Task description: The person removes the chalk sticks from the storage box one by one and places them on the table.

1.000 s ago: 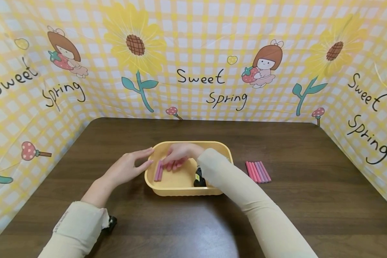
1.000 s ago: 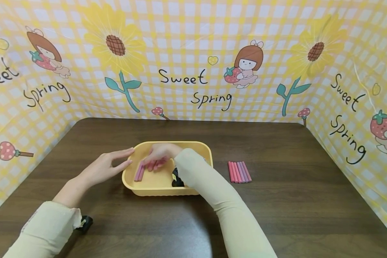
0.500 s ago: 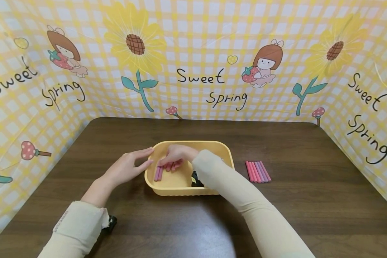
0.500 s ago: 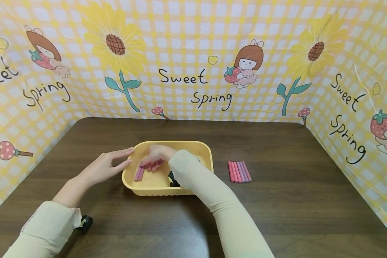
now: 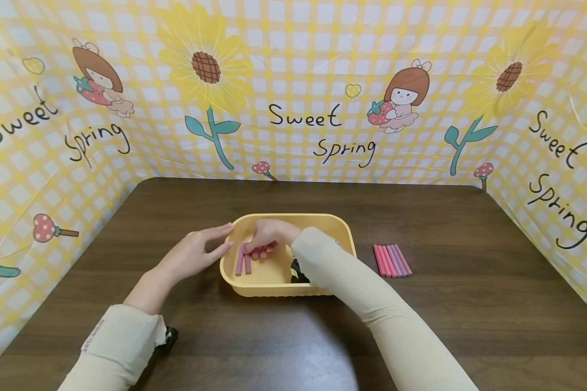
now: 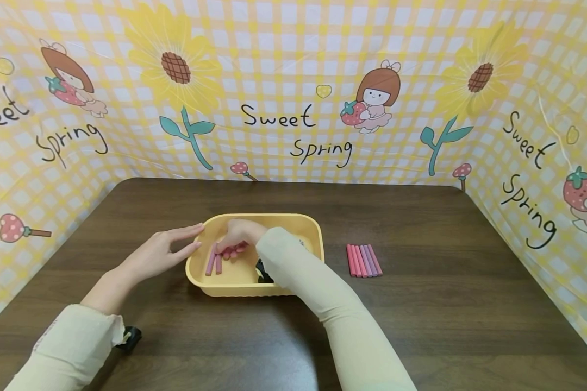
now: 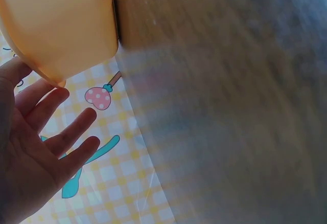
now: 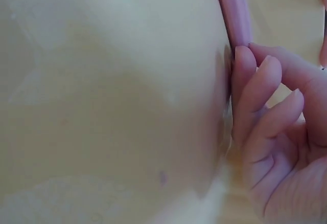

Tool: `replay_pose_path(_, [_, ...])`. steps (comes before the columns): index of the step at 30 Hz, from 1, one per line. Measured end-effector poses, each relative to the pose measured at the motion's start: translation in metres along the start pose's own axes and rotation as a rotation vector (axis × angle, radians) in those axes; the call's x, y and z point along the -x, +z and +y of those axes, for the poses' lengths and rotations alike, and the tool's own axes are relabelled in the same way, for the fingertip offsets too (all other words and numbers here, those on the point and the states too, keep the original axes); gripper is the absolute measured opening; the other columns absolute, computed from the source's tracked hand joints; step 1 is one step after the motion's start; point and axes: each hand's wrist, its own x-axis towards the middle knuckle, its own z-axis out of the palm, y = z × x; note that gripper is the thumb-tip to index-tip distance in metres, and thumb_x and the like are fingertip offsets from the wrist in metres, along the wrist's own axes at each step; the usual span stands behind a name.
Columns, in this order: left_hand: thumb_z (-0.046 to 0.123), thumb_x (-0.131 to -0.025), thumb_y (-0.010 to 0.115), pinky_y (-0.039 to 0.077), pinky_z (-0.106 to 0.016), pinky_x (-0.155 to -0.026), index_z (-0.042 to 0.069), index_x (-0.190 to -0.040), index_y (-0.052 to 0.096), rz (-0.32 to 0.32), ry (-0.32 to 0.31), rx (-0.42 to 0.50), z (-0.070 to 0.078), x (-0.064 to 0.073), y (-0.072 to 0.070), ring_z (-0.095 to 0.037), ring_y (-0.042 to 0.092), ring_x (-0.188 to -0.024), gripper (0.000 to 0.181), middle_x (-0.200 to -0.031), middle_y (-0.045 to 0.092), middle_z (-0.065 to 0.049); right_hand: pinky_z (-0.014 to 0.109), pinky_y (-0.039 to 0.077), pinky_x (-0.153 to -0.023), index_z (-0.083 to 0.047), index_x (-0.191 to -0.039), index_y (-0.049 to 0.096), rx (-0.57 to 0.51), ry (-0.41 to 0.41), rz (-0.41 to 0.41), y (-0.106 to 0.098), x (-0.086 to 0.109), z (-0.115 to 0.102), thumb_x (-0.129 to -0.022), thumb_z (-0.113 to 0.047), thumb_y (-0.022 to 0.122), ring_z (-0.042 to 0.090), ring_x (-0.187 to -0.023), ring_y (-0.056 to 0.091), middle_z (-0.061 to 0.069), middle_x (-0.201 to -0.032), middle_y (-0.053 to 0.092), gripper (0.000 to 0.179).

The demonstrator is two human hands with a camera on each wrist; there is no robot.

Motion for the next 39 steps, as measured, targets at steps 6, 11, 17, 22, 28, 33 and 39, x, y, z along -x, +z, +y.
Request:
replay_pose_path(6, [0.028, -0.094, 0.056, 0.039, -0.052, -0.104, 0.008, -0.135, 0.049, 0.000, 0.002, 0.000, 0.000, 0.000, 0.000, -0.035, 0.048, -0.127, 0.047, -0.140, 0.048, -0.013, 0.013, 0.030, -0.042, -0.008, -0.064, 0.064, -0.036, -0.002, -0.039, -0.003, 0.002, 0.001, -0.087, -0.023, 0.062, 0.004, -0.043, 0.044, -0.003, -0.055, 0.059, 0.028])
replay_pose_path(11, [0.027, -0.093, 0.057, 0.038, -0.052, -0.105, 0.008, -0.136, 0.049, -0.005, -0.006, 0.001, 0.000, 0.000, 0.000, -0.035, 0.047, -0.128, 0.047, -0.141, 0.048, -0.013, 0.013, 0.029, -0.042, -0.009, -0.066, 0.067, -0.053, -0.022, -0.071, -0.007, 0.004, 0.006, -0.088, -0.023, 0.059, 0.002, -0.043, 0.043, -0.005, -0.056, 0.059, 0.027])
replay_pose_path(17, [0.026, -0.093, 0.057, 0.038, -0.053, -0.105, 0.008, -0.136, 0.049, -0.006, -0.010, 0.010, 0.001, 0.000, 0.000, -0.035, 0.047, -0.128, 0.047, -0.141, 0.047, -0.014, 0.013, 0.026, -0.041, -0.010, -0.074, 0.074, -0.087, -0.082, -0.121, -0.014, 0.010, 0.010, -0.090, -0.023, 0.055, 0.001, -0.043, 0.043, -0.007, -0.056, 0.060, 0.028])
replay_pose_path(22, [0.028, -0.093, 0.057, 0.039, -0.052, -0.104, 0.008, -0.136, 0.049, -0.001, -0.009, 0.008, 0.000, 0.000, 0.000, -0.035, 0.047, -0.128, 0.048, -0.141, 0.047, -0.013, 0.013, 0.030, -0.043, -0.009, -0.073, 0.071, -0.108, -0.065, -0.078, -0.021, 0.016, 0.013, -0.089, -0.023, 0.057, 0.001, -0.045, 0.046, -0.007, -0.055, 0.060, 0.025])
replay_pose_path(28, [0.029, -0.093, 0.057, 0.039, -0.052, -0.105, 0.008, -0.135, 0.050, 0.005, -0.005, 0.008, 0.000, -0.001, 0.000, -0.034, 0.047, -0.128, 0.047, -0.140, 0.048, -0.012, 0.013, 0.036, -0.046, -0.008, -0.079, 0.070, -0.156, -0.036, -0.017, -0.030, 0.027, 0.016, -0.089, -0.021, 0.059, 0.003, -0.049, 0.051, -0.004, -0.064, 0.064, 0.020])
replay_pose_path(33, [0.027, -0.093, 0.057, 0.039, -0.052, -0.104, 0.008, -0.135, 0.050, 0.005, -0.010, 0.006, 0.001, -0.001, 0.000, -0.034, 0.048, -0.127, 0.047, -0.140, 0.048, -0.013, 0.014, 0.039, -0.049, -0.006, -0.084, 0.069, -0.191, -0.039, 0.010, -0.037, 0.039, 0.021, -0.090, -0.021, 0.059, 0.004, -0.052, 0.052, -0.003, -0.069, 0.065, 0.019])
replay_pose_path(39, [0.026, -0.093, 0.058, 0.039, -0.053, -0.104, 0.007, -0.135, 0.050, 0.007, -0.008, 0.006, 0.002, 0.000, 0.001, -0.035, 0.048, -0.127, 0.047, -0.139, 0.049, -0.013, 0.014, 0.042, -0.051, -0.004, -0.090, 0.068, -0.215, -0.045, 0.026, -0.047, 0.052, 0.026, -0.091, -0.022, 0.058, 0.005, -0.053, 0.052, -0.002, -0.071, 0.063, 0.021])
